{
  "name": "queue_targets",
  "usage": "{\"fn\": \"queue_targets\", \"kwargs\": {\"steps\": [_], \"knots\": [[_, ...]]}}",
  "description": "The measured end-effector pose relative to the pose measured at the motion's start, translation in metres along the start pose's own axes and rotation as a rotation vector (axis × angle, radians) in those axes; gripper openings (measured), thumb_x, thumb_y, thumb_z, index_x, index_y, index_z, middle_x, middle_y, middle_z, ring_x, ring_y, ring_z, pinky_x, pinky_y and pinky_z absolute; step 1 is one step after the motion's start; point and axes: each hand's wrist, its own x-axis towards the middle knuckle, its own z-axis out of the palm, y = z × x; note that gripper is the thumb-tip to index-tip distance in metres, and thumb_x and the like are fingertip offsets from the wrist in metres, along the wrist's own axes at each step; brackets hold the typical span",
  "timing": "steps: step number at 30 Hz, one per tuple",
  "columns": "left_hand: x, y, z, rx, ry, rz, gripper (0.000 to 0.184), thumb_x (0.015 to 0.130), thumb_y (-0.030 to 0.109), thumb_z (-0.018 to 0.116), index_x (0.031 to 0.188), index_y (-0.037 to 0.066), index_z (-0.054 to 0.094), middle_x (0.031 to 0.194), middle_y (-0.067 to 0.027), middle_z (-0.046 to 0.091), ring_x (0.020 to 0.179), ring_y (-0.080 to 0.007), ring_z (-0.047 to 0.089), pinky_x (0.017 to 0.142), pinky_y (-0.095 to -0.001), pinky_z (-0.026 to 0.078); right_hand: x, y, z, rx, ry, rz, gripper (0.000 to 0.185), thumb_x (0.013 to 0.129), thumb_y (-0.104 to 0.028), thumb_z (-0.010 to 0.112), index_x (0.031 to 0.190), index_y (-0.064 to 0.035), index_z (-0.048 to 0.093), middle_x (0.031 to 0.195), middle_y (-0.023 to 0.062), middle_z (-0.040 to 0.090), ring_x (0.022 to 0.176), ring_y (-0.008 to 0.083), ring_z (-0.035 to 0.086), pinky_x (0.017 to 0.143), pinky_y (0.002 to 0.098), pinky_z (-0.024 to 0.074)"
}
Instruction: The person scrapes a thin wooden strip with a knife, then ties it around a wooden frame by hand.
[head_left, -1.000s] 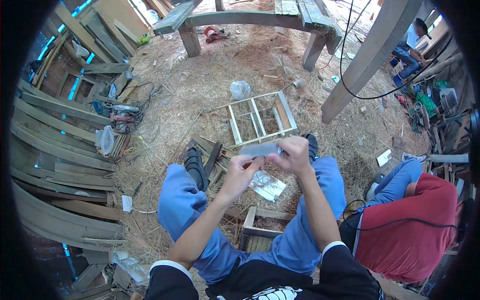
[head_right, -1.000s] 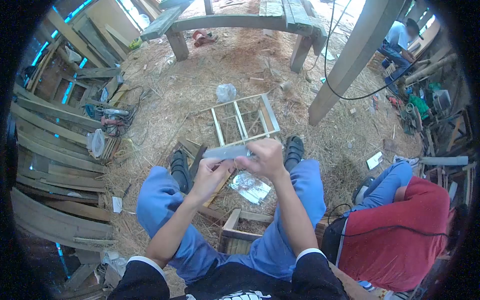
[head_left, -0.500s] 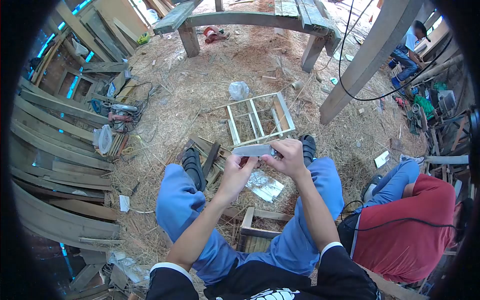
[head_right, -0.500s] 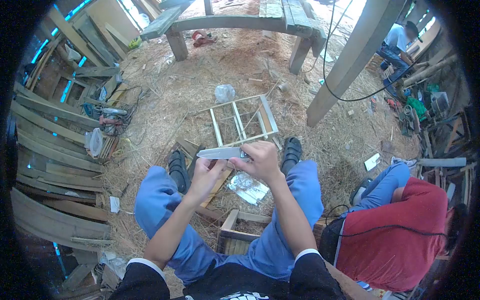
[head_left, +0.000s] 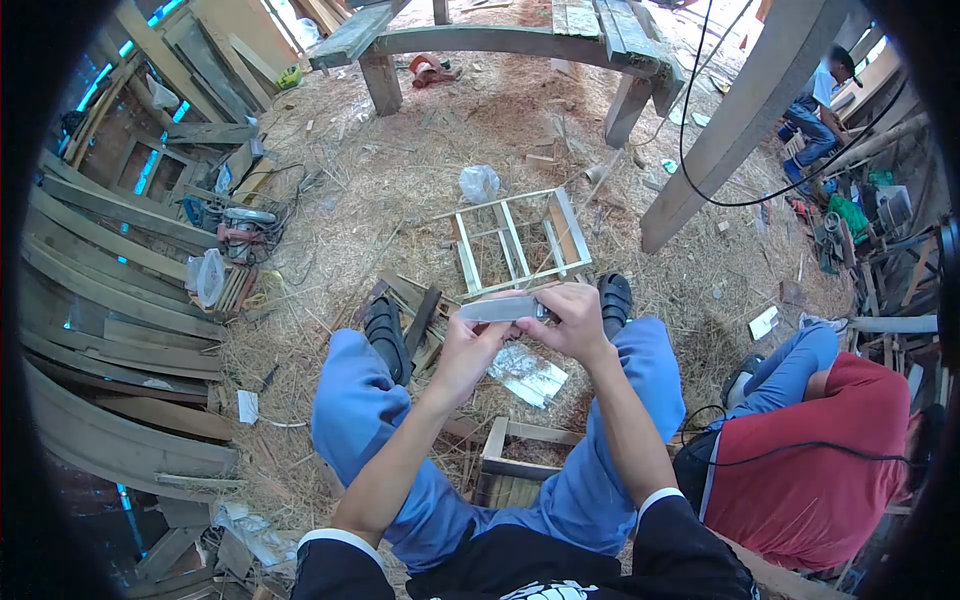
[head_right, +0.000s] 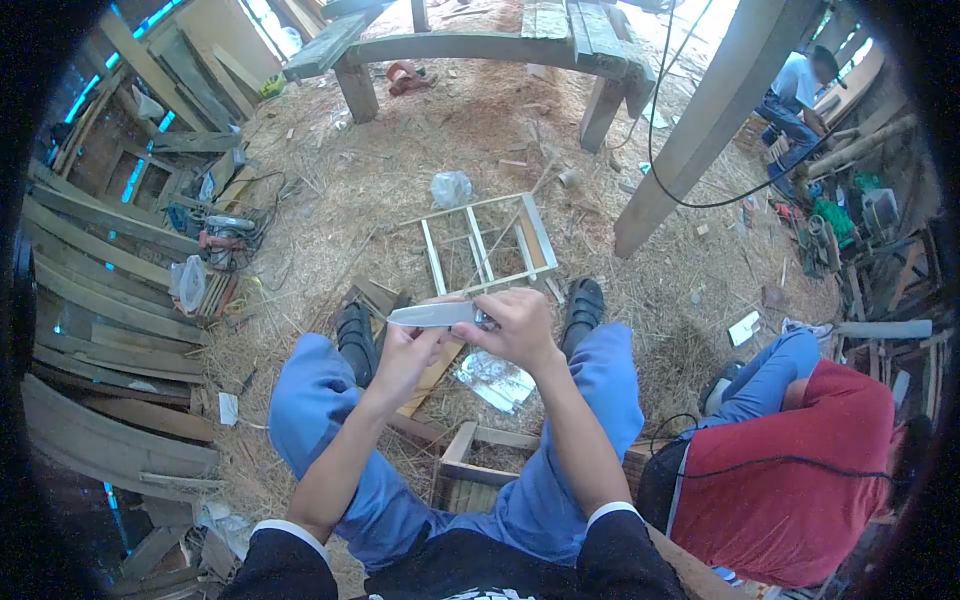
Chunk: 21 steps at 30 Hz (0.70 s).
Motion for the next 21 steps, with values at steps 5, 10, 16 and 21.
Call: {"fn": "queue_targets", "kwargs": {"steps": [5,10,16,21], "knots": [[0.002,-0.004,-0.007,0.048,-0.002,0.022,0.023,0.098,0.01,0.064,0.118,0.002,0.071,0.087,0.0036,0.066,0.072,-0.0003,0.052,0.059,-0.0188,0.038,0.0,0.01,-0.011,-0.049,0.004,0.112,0.033,0.075,-0.034,0.082,0.074,-0.0051,0.066,0.058,0.0085,0.059,0.052,0.0267,0.061,0.05,0.0379,0.0448],[-0.003,0.004,0.002,0.031,0.02,0.073,0.022,0.098,0.012,0.064,0.116,0.0,0.071,0.086,0.0036,0.066,0.07,0.0005,0.051,0.057,-0.019,0.037,0.0,0.002,-0.003,-0.022,0.006,-0.005,0.033,0.073,-0.034,0.083,0.073,-0.0053,0.065,0.057,0.0088,0.058,0.051,0.0264,0.059,0.049,0.0374,0.044],[0.002,-0.004,-0.015,0.103,-0.02,-0.016,0.023,0.099,0.011,0.063,0.116,-0.002,0.07,0.094,-0.0024,0.07,0.081,-0.0033,0.062,0.068,-0.021,0.049,0.002,0.006,-0.007,-0.079,0.026,0.071,0.037,0.074,-0.038,0.082,0.069,-0.0065,0.063,0.056,0.0084,0.057,0.051,0.0266,0.059,0.049,0.0373,0.0436],[-0.001,-0.001,-0.005,0.091,-0.022,0.095,0.023,0.099,0.009,0.062,0.117,-0.002,0.07,0.097,-0.0036,0.072,0.083,-0.0042,0.064,0.07,-0.0204,0.05,0.001,0.005,-0.003,-0.045,0.025,-0.025,0.038,0.077,-0.039,0.08,0.067,-0.006,0.062,0.056,0.0098,0.055,0.05,0.0274,0.058,0.049,0.0379,0.0433]]}}
